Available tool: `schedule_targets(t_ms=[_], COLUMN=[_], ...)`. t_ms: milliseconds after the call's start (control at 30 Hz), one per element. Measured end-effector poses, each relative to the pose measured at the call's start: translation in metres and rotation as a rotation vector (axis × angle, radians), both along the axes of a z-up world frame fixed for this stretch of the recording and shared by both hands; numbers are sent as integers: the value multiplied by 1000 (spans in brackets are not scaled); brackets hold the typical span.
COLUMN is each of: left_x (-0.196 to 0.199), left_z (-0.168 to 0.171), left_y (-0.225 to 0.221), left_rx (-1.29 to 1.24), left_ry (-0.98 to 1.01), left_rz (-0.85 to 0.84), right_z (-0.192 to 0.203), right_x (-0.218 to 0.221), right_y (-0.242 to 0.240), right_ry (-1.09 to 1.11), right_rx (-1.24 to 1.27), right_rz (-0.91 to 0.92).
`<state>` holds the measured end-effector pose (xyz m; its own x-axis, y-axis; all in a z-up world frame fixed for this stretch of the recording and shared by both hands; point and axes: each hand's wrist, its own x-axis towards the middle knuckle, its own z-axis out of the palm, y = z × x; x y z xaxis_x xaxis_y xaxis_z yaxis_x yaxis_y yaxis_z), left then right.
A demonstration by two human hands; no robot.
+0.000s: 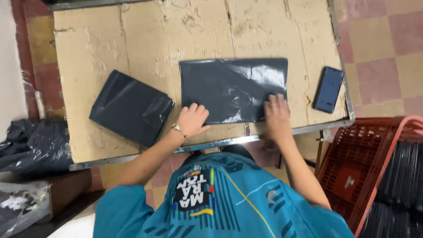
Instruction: Collect plastic bags from a conveyor belt, fold them, and stack them into a plastic crate.
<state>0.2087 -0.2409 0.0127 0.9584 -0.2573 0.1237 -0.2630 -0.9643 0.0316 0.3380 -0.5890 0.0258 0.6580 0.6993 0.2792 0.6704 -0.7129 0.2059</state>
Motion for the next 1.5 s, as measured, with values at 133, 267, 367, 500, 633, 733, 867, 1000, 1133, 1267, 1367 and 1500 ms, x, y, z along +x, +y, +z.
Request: schedule_targets(t_ms=[133,267,367,500,633,733,867,1000,1133,1267,1367,1500], left_x=[11,50,92,192,237,222,210,219,244,198,125,32], left_z=[-77,-18,65,-4,-57,-19,-22,-42,-87,-43,67,165], left_y=[-7,-52,-67,-54,-41,-46,-52,-85,-127,-140,-107,-40], left_rx=[35,-174,-438,-970,-1202,-1158,-549,-319,-337,-351,-294,-351], left_ry=[-146,252,567,864,1351,813,400,236,130,-209,-613,-861], left_rz=[-147,-385,-455,-136,16,238,160,285,498,259,27,-115], right_z=[15,-5,-15,-8,-37,-26,-45,-42,-25,35,35,-18], right_x=[-50,-63,-66,-57,-54,-42,-17,-4,-5,-21,-8,12], right_y=[89,105,79,15,-29,-24,-42,-46,-36,-10,-7,38], right_ry=[185,454,639,1247,1462,1567,1935,2075,2098,1863,1681,1301], right_rx=[-71,24,139,706,940,1540,1898,1920,1703,1515,1177,1368], right_rz=[164,228,186,92,-358,-869,-845,-867,-928,-1139,-1075,-421])
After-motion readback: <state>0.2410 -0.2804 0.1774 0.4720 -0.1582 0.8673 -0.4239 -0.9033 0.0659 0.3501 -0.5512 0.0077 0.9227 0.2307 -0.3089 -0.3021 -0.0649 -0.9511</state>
